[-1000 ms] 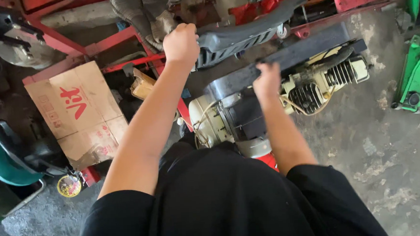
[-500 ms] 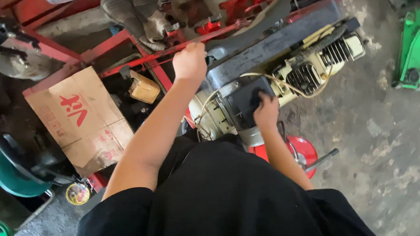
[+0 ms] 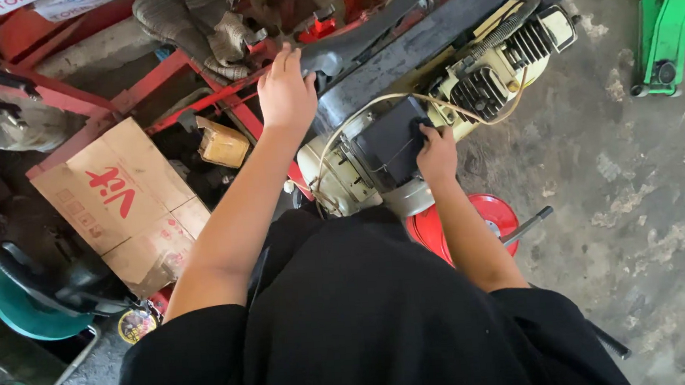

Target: The person wipes the exterior of a beige air compressor engine with a black cloth. They then move to a workbench and wipe a black metal part, followed by wiping the top of the air compressor again.

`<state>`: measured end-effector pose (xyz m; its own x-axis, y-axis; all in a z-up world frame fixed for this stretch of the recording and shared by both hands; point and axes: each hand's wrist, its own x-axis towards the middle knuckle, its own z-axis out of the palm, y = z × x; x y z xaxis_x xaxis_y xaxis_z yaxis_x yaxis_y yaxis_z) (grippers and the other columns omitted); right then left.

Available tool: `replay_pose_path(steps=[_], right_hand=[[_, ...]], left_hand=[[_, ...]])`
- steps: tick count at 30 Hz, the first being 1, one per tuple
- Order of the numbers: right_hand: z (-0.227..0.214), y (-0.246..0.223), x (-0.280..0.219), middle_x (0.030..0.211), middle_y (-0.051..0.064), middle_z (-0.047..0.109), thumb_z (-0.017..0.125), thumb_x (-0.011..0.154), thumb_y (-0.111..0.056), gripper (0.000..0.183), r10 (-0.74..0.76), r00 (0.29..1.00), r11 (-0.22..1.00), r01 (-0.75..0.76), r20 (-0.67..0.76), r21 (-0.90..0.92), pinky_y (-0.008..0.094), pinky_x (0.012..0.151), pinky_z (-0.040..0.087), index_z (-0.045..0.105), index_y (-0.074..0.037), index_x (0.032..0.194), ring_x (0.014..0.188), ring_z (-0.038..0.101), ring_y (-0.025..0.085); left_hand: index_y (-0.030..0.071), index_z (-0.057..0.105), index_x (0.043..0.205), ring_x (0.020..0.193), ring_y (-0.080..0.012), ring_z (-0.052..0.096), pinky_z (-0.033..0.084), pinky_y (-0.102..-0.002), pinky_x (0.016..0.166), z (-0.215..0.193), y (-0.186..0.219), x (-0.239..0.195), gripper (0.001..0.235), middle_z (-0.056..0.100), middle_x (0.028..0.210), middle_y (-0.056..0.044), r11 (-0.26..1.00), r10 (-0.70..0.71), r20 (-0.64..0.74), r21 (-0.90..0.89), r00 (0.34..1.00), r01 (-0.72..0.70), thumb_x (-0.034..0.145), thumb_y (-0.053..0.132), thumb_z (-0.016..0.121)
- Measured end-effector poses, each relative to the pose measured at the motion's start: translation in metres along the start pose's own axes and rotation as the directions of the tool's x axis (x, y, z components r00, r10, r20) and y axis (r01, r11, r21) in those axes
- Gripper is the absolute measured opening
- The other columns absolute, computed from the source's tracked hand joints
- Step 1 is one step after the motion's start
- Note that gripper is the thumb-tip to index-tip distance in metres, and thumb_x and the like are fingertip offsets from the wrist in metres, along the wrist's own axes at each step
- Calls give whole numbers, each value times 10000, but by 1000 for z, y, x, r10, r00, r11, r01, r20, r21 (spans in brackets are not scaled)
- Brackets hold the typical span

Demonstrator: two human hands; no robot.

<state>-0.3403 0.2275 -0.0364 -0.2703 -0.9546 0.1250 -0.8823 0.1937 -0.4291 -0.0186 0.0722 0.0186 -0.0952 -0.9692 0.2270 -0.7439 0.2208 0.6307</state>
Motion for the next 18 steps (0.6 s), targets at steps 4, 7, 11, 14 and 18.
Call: replay_pose_path(steps=[4,7,11,14,18], right_hand=[[7,-8,-11,1176,218,597,593,869,22,423,-132,990,989,136,-51,67,496,912,527,700,-120,1253,1081,611,437],[6,-21,-37,1152,222,596,583,818,14,460,-213,974,976,207,79,70,481,899,522,689,-127,1243,1064,616,428],[0,-18,-52,1152,196,617,589,858,-23,446,-298,926,953,275,232,127,468,907,527,684,-131,1280,1055,633,405],[-9,15,-34,1162,192,620,587,877,-24,439,-313,917,949,292,247,120,464,903,533,688,-130,1292,1049,639,400],[-25,48,-6,1157,198,611,600,898,-14,421,-173,974,984,164,149,74,471,893,541,689,-110,1298,1034,638,403]], left_hand=[[66,592,1379,1349,-399,484,402,-578,1067,5,35,-51,565,451,1519,-198,947,184,-122,288,975,-143,863,252,725],[115,665,1303,1281,-438,483,394,-576,1084,55,43,-111,446,491,1414,-221,970,137,113,186,984,-157,879,233,731],[140,679,1288,1314,-371,507,406,-539,1069,111,48,-168,425,537,1407,-132,989,150,310,-32,939,-147,870,213,711],[109,629,1347,1360,-349,497,397,-539,1086,135,49,-186,480,505,1475,-123,975,209,377,-10,902,-221,873,177,663],[28,497,1479,1447,-357,416,357,-572,1124,144,48,-201,565,383,1622,-150,911,221,510,196,831,-363,928,139,556]])
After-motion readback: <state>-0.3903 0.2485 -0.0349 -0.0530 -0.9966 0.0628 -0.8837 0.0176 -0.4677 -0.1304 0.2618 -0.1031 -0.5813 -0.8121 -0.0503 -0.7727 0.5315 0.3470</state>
